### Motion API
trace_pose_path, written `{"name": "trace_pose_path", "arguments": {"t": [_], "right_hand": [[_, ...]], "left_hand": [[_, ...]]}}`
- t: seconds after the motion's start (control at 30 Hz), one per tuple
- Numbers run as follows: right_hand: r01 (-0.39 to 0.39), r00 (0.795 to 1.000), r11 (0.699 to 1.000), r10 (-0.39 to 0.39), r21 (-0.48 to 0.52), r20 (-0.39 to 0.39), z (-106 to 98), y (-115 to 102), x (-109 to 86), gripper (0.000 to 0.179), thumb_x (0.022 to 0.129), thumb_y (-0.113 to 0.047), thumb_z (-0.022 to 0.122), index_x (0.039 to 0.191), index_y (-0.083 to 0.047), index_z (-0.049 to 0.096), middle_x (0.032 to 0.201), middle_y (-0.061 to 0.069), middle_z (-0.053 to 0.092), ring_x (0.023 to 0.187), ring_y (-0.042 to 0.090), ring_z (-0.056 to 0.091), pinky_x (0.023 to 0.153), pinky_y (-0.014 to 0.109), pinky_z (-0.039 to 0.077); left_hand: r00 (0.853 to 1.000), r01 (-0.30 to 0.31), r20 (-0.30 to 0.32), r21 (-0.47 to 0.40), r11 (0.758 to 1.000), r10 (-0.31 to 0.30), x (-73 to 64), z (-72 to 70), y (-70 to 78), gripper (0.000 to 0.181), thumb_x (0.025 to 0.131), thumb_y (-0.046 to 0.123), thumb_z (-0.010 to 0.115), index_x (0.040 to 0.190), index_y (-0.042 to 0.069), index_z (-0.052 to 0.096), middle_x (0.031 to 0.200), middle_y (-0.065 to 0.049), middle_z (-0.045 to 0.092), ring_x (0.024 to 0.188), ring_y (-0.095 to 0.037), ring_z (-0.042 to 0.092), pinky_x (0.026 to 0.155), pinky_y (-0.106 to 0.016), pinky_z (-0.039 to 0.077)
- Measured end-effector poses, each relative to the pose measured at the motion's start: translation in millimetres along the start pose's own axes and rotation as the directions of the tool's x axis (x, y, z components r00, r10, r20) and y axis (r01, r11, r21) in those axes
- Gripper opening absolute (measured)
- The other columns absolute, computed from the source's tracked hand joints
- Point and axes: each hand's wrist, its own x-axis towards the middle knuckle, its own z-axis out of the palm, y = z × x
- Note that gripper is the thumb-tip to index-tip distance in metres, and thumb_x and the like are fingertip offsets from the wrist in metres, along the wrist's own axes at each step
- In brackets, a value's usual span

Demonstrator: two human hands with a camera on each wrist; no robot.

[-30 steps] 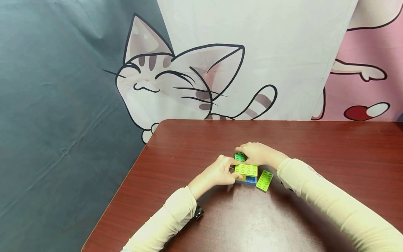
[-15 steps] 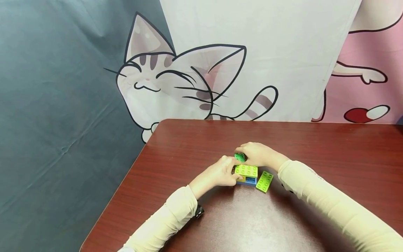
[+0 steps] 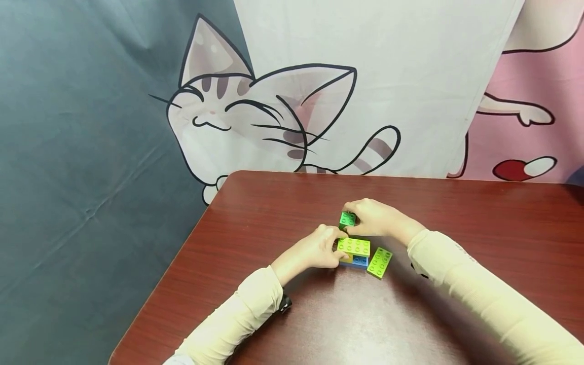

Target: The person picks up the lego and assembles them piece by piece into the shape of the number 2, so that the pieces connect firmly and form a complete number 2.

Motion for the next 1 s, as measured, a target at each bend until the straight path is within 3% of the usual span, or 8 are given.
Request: {"name": "trace_pose_path", "arguments": {"t": [0.3,0.53,0.83,1.0], "right_hand": [[-0.044,0.998,0.999,0.043,-0.031,-0.041,-15.9,-7.0,-16.2,0.027,0.078,-0.022,0.069,0.101,-0.011,0.060,0.083,-0.008,0.058,0.068,0.006,0.056,0.063,0.024,0.047],[-0.109,0.991,0.993,0.105,-0.053,-0.082,-26.0,-13.9,-30.6,0.032,0.078,-0.024,0.071,0.103,-0.008,0.060,0.084,-0.006,0.059,0.070,0.003,0.056,0.063,0.024,0.048],[-0.082,0.988,0.997,0.083,0.012,-0.128,-49.7,-30.6,-46.8,0.027,0.080,-0.023,0.072,0.101,-0.011,0.060,0.081,-0.009,0.059,0.072,0.004,0.058,0.063,0.026,0.050],[-0.089,0.992,0.996,0.089,0.007,-0.093,-53.6,-39.9,-55.1,0.027,0.080,-0.022,0.071,0.102,-0.012,0.060,0.083,-0.011,0.059,0.075,0.005,0.059,0.064,0.025,0.050]], "left_hand": [[0.999,0.024,0.025,-0.001,1.000,-0.024,-1.2,1.5,2.9,0.036,0.078,0.022,0.070,0.112,0.008,0.065,0.089,0.004,0.064,0.070,-0.002,0.053,0.060,-0.013,0.042],[1.000,0.017,0.024,-0.008,1.000,-0.017,-2.9,3.1,2.0,0.027,0.078,0.021,0.071,0.101,0.010,0.066,0.079,0.004,0.061,0.065,-0.004,0.050,0.057,-0.014,0.040],[0.999,0.043,0.027,-0.036,0.998,-0.042,-3.3,-0.5,0.7,0.042,0.079,0.022,0.070,0.118,0.006,0.063,0.101,-0.002,0.066,0.074,-0.004,0.053,0.065,-0.014,0.042],[1.000,-0.003,0.018,-0.037,0.999,0.004,-0.9,-3.1,0.4,0.038,0.079,0.021,0.070,0.113,0.005,0.065,0.093,0.000,0.066,0.070,-0.005,0.054,0.062,-0.015,0.042]]}}
